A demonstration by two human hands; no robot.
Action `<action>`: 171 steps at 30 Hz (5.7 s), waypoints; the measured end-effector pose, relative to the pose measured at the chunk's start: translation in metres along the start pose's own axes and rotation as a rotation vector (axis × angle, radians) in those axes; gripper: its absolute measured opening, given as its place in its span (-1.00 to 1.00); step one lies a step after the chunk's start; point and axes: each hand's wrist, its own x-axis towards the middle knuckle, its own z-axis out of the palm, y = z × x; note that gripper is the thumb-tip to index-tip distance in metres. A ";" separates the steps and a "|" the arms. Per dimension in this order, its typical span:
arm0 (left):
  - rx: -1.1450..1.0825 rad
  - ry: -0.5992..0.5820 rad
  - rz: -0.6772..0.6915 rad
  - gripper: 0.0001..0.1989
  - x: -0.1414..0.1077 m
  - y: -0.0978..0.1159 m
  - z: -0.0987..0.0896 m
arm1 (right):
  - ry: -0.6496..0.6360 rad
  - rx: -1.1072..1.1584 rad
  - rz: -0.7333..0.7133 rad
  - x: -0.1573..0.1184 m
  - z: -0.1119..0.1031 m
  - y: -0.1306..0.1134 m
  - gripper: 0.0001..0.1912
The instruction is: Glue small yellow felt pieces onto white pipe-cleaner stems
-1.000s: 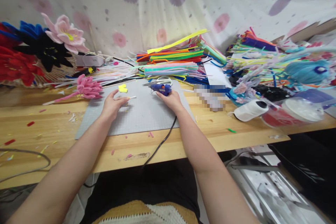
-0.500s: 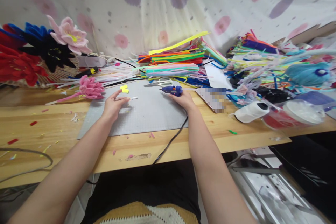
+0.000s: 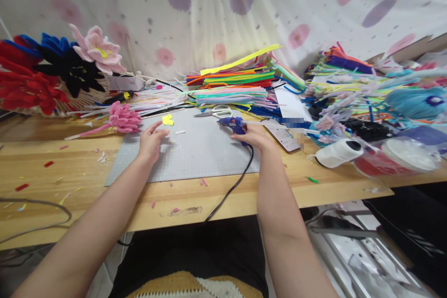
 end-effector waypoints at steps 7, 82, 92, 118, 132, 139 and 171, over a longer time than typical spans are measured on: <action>-0.037 -0.019 0.060 -0.63 0.000 -0.004 0.003 | -0.387 -0.116 0.049 -0.030 -0.028 -0.018 -0.54; -0.159 -0.019 -0.200 -0.45 -0.005 0.004 -0.001 | -0.411 -0.762 -0.141 0.141 -0.031 -0.129 -0.78; -0.157 -0.043 -0.169 -0.54 -0.008 0.009 -0.002 | 0.041 -0.435 -0.391 0.029 -0.010 -0.160 -0.55; -0.281 -0.026 -0.286 -0.61 -0.006 0.011 0.000 | 0.120 -0.287 -0.356 -0.015 0.065 -0.094 -0.60; -0.303 -0.010 -0.337 -0.63 -0.005 0.011 0.000 | 0.150 -0.340 -0.354 -0.013 0.073 -0.096 -0.60; -0.313 0.013 -0.327 -0.62 -0.005 0.010 0.000 | 0.119 -0.326 -0.351 -0.014 0.073 -0.098 -0.59; -0.288 0.019 -0.300 -0.51 -0.007 0.011 0.002 | 0.067 -0.274 -0.339 -0.014 0.071 -0.097 -0.59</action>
